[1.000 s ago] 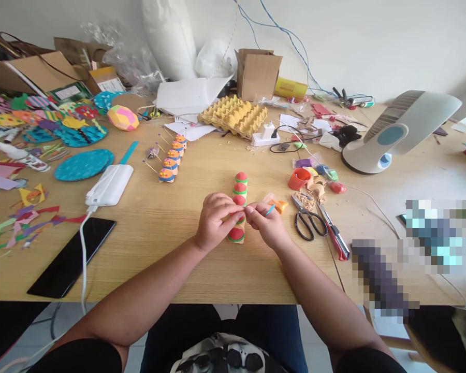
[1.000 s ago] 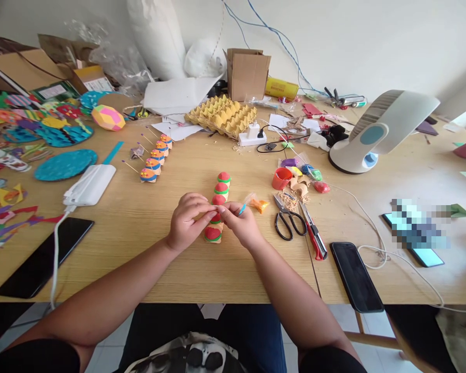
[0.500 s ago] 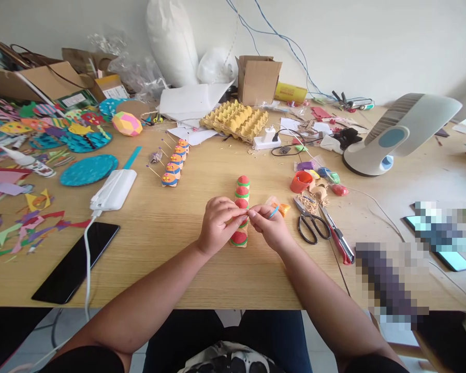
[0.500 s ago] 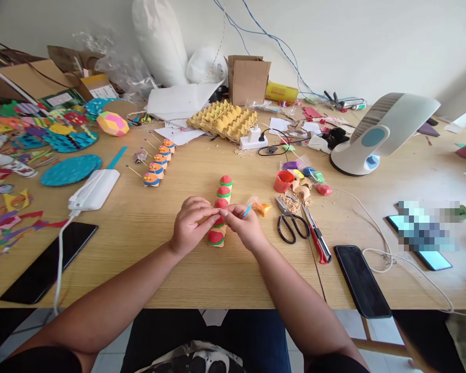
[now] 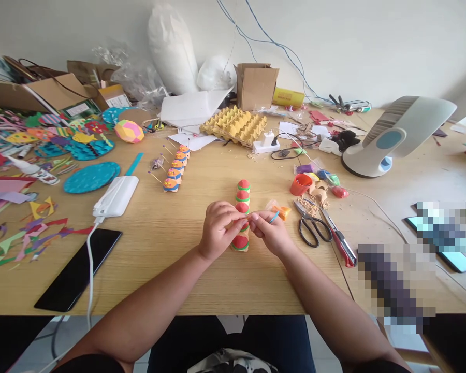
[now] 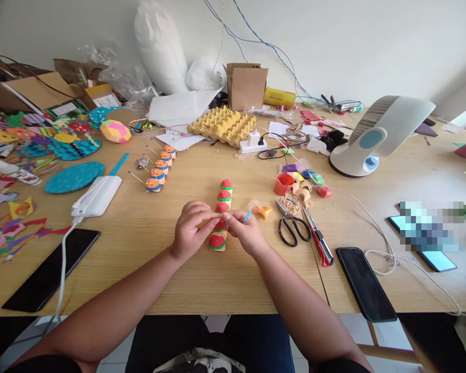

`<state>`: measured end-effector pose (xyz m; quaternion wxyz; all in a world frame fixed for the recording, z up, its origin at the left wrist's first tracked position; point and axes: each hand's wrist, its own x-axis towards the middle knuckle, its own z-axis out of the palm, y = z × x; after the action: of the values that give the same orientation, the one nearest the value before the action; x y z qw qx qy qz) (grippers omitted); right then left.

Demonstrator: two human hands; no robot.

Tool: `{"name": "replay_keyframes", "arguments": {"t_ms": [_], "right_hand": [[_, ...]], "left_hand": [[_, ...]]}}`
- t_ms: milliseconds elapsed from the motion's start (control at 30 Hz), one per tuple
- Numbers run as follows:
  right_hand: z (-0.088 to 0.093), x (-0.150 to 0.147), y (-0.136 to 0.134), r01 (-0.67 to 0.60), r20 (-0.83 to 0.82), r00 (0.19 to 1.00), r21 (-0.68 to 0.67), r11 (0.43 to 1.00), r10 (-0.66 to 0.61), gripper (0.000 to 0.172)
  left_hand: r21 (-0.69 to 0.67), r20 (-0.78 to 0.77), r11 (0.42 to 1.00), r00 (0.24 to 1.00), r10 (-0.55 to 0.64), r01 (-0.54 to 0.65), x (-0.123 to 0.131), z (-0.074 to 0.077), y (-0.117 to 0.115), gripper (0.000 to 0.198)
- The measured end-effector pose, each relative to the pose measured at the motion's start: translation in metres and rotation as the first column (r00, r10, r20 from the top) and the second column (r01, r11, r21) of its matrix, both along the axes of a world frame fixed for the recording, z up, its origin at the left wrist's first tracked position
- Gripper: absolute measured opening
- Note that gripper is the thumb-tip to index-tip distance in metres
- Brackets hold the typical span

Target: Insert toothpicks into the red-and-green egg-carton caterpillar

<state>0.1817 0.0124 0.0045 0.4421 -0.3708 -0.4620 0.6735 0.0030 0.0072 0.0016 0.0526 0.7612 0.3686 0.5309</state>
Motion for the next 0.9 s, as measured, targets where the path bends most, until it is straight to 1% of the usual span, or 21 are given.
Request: {"name": "replay_keyframes", "arguments": {"t_ms": [200,367,600,800,900], "right_hand": [[-0.0022,-0.001,0.0004,0.061,0.001,0.998,0.005,0.998,-0.061,0.043],[-0.0049,-0.0011,0.0024,0.064,-0.031,0.997,0.006,0.998,-0.064,0.041],[-0.0061,-0.0008,0.002,0.078,0.001,0.997,0.02,0.997,-0.078,0.044],[-0.0037,-0.0005,0.0009,0.054,-0.015,0.998,-0.017,0.998,-0.054,0.045],[-0.003,-0.0008,0.0006,0.059,-0.011,0.998,-0.01,0.998,-0.059,0.044]], "left_hand": [[0.008,-0.024,1.0,1.0,0.0,0.0,0.0005,-0.0014,0.002,0.007],[-0.019,-0.003,1.0,1.0,-0.014,0.014,0.0009,-0.0032,0.0015,0.015],[-0.015,0.018,1.0,1.0,-0.013,0.013,0.0014,-0.0025,0.0011,0.006],[0.001,0.024,1.0,1.0,-0.001,0.001,0.0005,-0.0033,0.0023,0.004],[-0.001,0.01,1.0,1.0,-0.001,0.001,0.0004,-0.0029,0.0023,0.003]]}}
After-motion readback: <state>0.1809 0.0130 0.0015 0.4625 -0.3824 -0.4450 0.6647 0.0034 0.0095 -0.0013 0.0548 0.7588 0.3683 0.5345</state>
